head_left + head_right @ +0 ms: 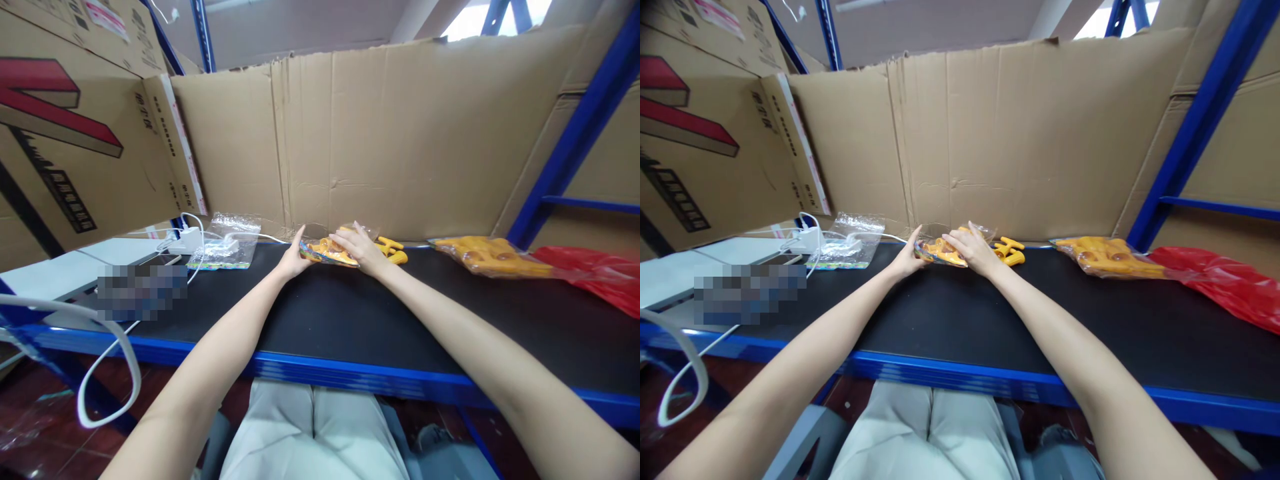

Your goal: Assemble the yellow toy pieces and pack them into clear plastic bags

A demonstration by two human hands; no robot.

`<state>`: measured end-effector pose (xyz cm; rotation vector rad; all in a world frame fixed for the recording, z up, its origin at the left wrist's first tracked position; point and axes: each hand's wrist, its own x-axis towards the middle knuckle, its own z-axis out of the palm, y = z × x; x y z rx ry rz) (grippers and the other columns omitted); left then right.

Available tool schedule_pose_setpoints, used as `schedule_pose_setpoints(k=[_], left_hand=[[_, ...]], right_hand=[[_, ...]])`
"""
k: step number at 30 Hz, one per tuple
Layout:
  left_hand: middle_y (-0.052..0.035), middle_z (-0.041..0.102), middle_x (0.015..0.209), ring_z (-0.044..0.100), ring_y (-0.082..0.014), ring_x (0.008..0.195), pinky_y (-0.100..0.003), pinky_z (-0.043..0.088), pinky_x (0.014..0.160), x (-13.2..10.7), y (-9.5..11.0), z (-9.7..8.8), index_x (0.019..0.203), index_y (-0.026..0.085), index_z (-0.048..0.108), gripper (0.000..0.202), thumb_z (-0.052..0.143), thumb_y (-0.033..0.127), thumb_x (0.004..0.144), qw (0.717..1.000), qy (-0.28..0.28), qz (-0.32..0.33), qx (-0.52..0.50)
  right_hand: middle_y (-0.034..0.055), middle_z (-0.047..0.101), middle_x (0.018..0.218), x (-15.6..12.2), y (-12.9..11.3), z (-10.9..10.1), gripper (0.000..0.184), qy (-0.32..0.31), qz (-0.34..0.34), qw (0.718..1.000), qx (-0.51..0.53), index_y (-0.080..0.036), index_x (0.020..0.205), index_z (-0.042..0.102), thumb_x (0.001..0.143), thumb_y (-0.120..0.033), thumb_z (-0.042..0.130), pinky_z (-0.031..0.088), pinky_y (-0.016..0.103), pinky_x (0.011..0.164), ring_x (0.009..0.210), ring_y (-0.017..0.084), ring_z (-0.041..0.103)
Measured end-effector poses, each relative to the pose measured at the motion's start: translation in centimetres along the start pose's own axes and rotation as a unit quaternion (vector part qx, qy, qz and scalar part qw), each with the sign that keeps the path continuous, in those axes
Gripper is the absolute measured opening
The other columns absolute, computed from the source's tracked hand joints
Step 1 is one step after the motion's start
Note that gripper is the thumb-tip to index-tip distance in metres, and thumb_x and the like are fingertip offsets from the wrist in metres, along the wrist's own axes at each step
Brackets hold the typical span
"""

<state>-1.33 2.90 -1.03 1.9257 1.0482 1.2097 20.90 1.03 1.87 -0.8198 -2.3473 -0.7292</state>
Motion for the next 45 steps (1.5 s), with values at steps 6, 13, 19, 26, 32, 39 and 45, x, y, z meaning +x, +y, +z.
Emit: schedule_pose_setpoints(k=[6,13,19,26,32,39,45], left_hand=[[-0.0086,0.066,0.093,0.062,-0.0116,0.059,-0.028,0.053,0.059,-0.6,1.7,0.1,0.123,0.017,0.048,0.061,0.067,0.026,0.066,0.999,-0.049,-0.01,-0.021],[-0.0106,0.055,0.118,0.058,-0.0229,0.099,-0.035,0.05,0.079,-0.3,2.2,0.2,0.117,0.015,0.054,0.047,0.061,0.025,0.071,0.998,-0.017,0.056,-0.036],[-0.0039,0.053,0.122,0.032,-0.0161,0.125,-0.032,0.03,0.102,-0.2,2.7,-0.3,0.119,0.018,0.053,0.047,0.047,0.006,0.073,0.981,0.034,0.151,0.115],[-0.0012,0.041,0.132,0.032,-0.0153,0.125,-0.03,0.026,0.105,-0.3,3.2,-0.1,0.125,0.02,0.047,0.059,0.036,-0.001,0.071,0.963,0.094,0.139,0.21],[-0.006,0.054,0.121,0.05,-0.0219,0.11,-0.032,0.037,0.095,-0.2,2.0,-0.6,0.111,0.019,0.06,0.037,0.046,0.013,0.077,0.962,0.041,0.073,0.26],[-0.0091,0.069,0.076,0.064,-0.0182,0.064,-0.03,0.05,0.066,0.3,0.5,-0.5,0.093,0.01,0.066,0.031,0.05,0.032,0.079,0.992,0.033,-0.024,0.123],[-0.0085,0.067,0.093,0.062,-0.0182,0.086,-0.03,0.047,0.079,1.4,1.3,0.3,0.089,0.011,0.067,0.028,0.057,0.034,0.075,0.998,0.061,0.014,0.015]], right_hand=[[0.0059,0.041,0.133,-1.1,0.2,0.3,0.052,-0.015,0.059,0.994,0.094,-0.028,0.132,0.033,0.082,-0.012,0.034,0.012,0.054,0.103,0.123,0.017,0.036],[0.0031,0.035,0.137,-1.1,-0.3,-0.6,0.046,-0.002,0.108,0.993,0.048,-0.026,0.132,0.034,0.087,-0.019,0.033,0.021,0.049,0.102,0.124,0.019,0.034],[0.0014,0.031,0.139,-0.7,-0.5,-0.9,0.048,0.007,0.153,0.988,-0.014,-0.03,0.133,0.033,0.086,-0.019,0.035,0.024,0.052,0.099,0.119,0.025,0.039],[0.0071,0.055,0.116,-0.5,0.6,1.4,0.047,0.06,0.317,0.939,0.119,-0.027,0.126,0.044,0.08,-0.021,0.04,0.047,0.042,0.08,0.096,0.024,0.057],[0.0097,0.057,0.113,-0.4,0.0,0.5,0.051,0.023,0.272,0.913,0.302,-0.017,0.12,0.05,0.069,-0.014,0.055,0.046,0.037,0.086,0.1,0.021,0.056],[0.0089,0.056,0.116,-0.5,-0.4,-1.4,0.028,0.006,0.248,0.866,0.433,-0.018,0.097,0.065,0.071,-0.026,0.059,0.054,0.029,0.067,0.092,0.019,0.06],[0.0047,0.066,0.069,0.6,-1.1,-2.6,0.03,0.108,0.336,0.833,0.426,-0.016,0.071,0.065,0.071,-0.045,0.057,0.05,0.027,0.046,0.046,0.013,0.058]])
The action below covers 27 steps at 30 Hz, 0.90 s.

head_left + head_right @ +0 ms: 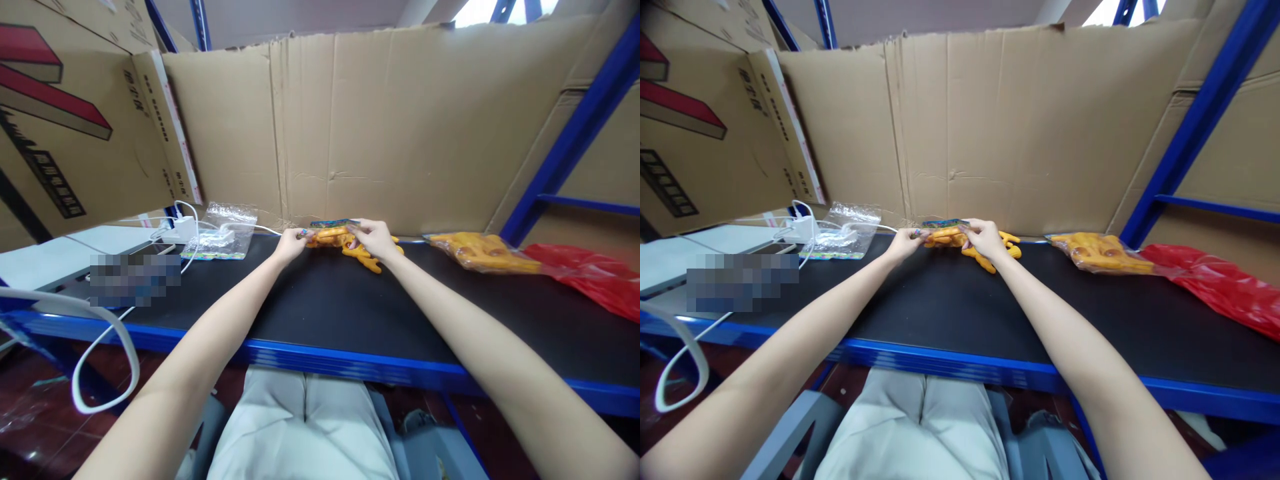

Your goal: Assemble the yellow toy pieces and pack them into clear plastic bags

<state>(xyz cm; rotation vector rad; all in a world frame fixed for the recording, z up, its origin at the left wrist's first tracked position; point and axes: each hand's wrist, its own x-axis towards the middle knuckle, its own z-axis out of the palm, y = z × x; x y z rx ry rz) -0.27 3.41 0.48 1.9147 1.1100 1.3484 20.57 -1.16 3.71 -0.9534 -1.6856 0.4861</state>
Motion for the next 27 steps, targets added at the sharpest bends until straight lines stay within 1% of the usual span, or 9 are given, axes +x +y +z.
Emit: schedule_pose_setpoints(k=[3,6,10,12,15,18,21,24,27], left_hand=[[-0.0108,0.067,0.094,0.063,-0.0172,0.083,-0.033,0.047,0.081,0.5,1.8,0.4,0.092,0.01,0.066,0.027,0.057,0.03,0.076,0.997,-0.05,-0.037,-0.051],[-0.0105,0.066,0.093,0.063,-0.0154,0.076,-0.033,0.048,0.077,1.4,3.6,0.4,0.092,0.009,0.065,0.022,0.059,0.021,0.074,0.988,-0.08,-0.111,-0.07],[-0.0096,0.063,0.098,0.062,-0.0128,0.071,-0.03,0.05,0.073,3.1,5.8,0.1,0.095,0.01,0.062,0.022,0.056,0.018,0.076,0.985,-0.015,-0.128,-0.116],[-0.009,0.063,0.098,0.062,-0.0119,0.072,-0.029,0.05,0.073,3.9,6.8,-0.2,0.096,0.01,0.061,0.022,0.057,0.019,0.076,0.983,0.013,-0.123,-0.133],[-0.0084,0.062,0.096,0.062,-0.0128,0.078,-0.03,0.048,0.076,4.7,8.1,-0.8,0.094,0.011,0.061,0.023,0.058,0.023,0.074,0.984,0.019,-0.111,-0.138],[-0.0082,0.061,0.095,0.061,-0.0147,0.086,-0.033,0.046,0.08,5.3,9.3,-1.7,0.094,0.012,0.061,0.024,0.058,0.023,0.072,0.986,0.02,-0.075,-0.147],[-0.007,0.06,0.096,0.058,-0.0173,0.095,-0.038,0.043,0.085,5.2,10.5,-3.0,0.097,0.011,0.059,0.028,0.054,0.019,0.071,0.982,0.016,-0.04,-0.184],[-0.0058,0.057,0.104,0.055,-0.0209,0.101,-0.042,0.042,0.085,4.7,11.5,-4.6,0.103,0.013,0.056,0.031,0.043,0.028,0.079,0.961,-0.004,-0.017,-0.278],[-0.0076,0.054,0.112,0.055,-0.0233,0.102,-0.041,0.044,0.083,3.9,11.7,-5.8,0.108,0.017,0.051,0.04,0.036,0.043,0.082,0.93,0.011,-0.024,-0.368]], right_hand=[[-0.0006,0.058,0.05,0.6,-0.8,0.2,0.028,0.055,0.03,0.997,0.054,-0.016,0.07,0.061,0.07,-0.045,0.059,0.051,0.027,0.045,0.045,0.016,0.059],[-0.0004,0.058,0.054,1.5,-1.6,0.3,0.019,0.091,0.082,0.985,0.122,-0.016,0.066,0.057,0.071,-0.033,0.062,0.054,0.029,0.053,0.052,0.017,0.062],[0.0002,0.06,0.063,3.3,-3.3,-0.2,0.008,0.156,0.121,0.968,0.156,-0.015,0.068,0.055,0.075,-0.018,0.059,0.055,0.027,0.062,0.06,0.013,0.064],[0.0005,0.06,0.067,4.4,-4.3,-0.5,0.006,0.171,0.117,0.968,0.145,-0.015,0.071,0.055,0.076,-0.016,0.056,0.054,0.025,0.062,0.064,0.012,0.064],[0.0021,0.06,0.072,5.8,-5.8,-1.1,0.007,0.185,0.106,0.97,0.114,-0.014,0.073,0.056,0.078,-0.017,0.053,0.053,0.024,0.058,0.067,0.012,0.064],[0.0029,0.061,0.078,6.7,-6.9,-1.6,0.009,0.195,0.072,0.974,0.094,-0.014,0.076,0.058,0.079,-0.019,0.052,0.052,0.024,0.057,0.071,0.012,0.064],[0.0023,0.062,0.083,7.4,-7.6,-2.2,0.013,0.188,0.005,0.979,0.078,-0.014,0.08,0.061,0.079,-0.022,0.051,0.05,0.024,0.06,0.077,0.012,0.062],[0.0013,0.063,0.083,7.6,-8.4,-2.7,0.019,0.179,-0.081,0.978,0.062,-0.015,0.083,0.063,0.079,-0.029,0.051,0.049,0.027,0.065,0.085,0.014,0.061],[0.0005,0.064,0.087,6.8,-9.2,-2.9,0.02,0.174,-0.177,0.967,0.066,-0.019,0.086,0.065,0.078,-0.033,0.052,0.048,0.031,0.073,0.094,0.017,0.058]])
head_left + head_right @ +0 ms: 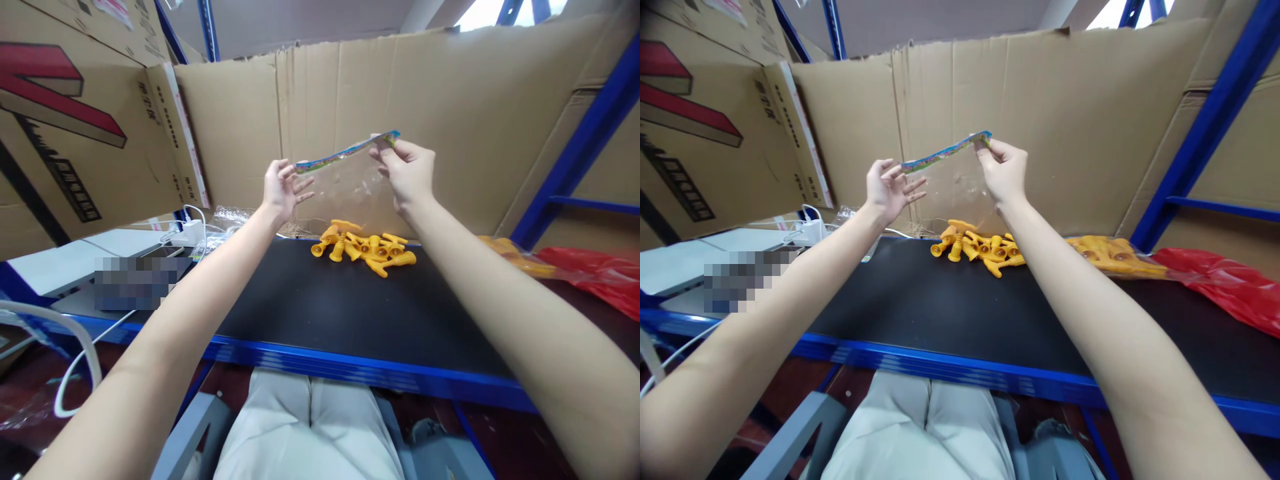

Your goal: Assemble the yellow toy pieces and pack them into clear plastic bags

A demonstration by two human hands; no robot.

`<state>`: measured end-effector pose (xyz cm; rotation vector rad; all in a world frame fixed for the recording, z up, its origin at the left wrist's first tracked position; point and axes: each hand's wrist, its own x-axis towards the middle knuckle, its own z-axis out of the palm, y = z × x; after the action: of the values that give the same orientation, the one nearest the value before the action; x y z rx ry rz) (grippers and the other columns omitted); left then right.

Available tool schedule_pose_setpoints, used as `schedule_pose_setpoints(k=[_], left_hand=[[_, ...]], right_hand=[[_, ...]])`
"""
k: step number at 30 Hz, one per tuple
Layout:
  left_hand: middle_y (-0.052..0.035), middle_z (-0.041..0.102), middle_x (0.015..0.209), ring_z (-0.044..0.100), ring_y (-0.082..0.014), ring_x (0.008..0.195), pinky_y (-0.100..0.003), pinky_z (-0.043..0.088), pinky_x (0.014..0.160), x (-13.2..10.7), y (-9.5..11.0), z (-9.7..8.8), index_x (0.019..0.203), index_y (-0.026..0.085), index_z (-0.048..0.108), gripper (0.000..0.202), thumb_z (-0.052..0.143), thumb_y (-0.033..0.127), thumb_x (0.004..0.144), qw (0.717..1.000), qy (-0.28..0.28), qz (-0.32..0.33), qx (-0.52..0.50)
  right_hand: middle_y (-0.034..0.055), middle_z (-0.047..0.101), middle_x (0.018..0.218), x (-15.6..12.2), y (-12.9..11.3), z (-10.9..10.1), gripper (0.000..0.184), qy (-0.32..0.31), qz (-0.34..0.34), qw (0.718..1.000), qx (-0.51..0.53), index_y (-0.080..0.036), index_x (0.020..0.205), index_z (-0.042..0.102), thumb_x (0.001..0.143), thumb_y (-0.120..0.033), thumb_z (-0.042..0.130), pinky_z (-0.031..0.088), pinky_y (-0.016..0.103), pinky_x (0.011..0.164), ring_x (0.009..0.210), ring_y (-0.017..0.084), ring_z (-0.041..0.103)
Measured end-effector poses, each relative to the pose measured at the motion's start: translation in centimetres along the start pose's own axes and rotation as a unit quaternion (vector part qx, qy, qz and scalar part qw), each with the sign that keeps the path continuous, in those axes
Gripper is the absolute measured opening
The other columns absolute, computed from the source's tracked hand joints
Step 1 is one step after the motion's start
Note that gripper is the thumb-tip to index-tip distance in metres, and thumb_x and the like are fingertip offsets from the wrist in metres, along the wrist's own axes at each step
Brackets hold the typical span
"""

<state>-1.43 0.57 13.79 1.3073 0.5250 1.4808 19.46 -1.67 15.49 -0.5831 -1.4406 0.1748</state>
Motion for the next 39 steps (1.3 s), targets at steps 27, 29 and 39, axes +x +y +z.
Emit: schedule_pose_setpoints(k=[27,29,39], left_hand=[[0.0001,0.061,0.061,0.056,-0.0092,0.046,-0.019,0.041,0.048,-4.1,-5.1,-5.0,0.125,0.022,0.039,0.046,0.05,0.016,0.081,0.99,-0.07,-0.054,0.113],[-0.0005,0.062,0.062,0.058,-0.0106,0.049,-0.02,0.042,0.049,-4.5,-5.1,-5.2,0.13,0.024,0.033,0.052,0.049,0.017,0.081,0.986,-0.096,-0.076,0.115],[-0.0047,0.065,0.076,0.061,-0.0127,0.061,-0.025,0.046,0.059,-5.7,-6.5,-5.3,0.133,0.026,0.027,0.062,0.049,0.007,0.078,0.966,-0.118,-0.191,0.128]], right_hand=[[0.0097,0.057,0.084,-9.0,2.9,2.2,0.04,-0.019,0.547,0.785,0.292,-0.012,0.108,0.039,0.08,-0.038,0.052,0.052,0.027,0.053,0.068,0.016,0.059],[0.0088,0.056,0.082,-9.0,3.3,2.3,0.042,-0.021,0.552,0.776,0.305,-0.013,0.108,0.038,0.079,-0.039,0.053,0.052,0.027,0.053,0.067,0.016,0.059],[0.001,0.058,0.067,-9.3,4.5,0.4,0.007,-0.015,0.533,0.789,0.303,-0.016,0.079,0.05,0.083,-0.022,0.048,0.05,0.025,0.051,0.054,0.01,0.054]])
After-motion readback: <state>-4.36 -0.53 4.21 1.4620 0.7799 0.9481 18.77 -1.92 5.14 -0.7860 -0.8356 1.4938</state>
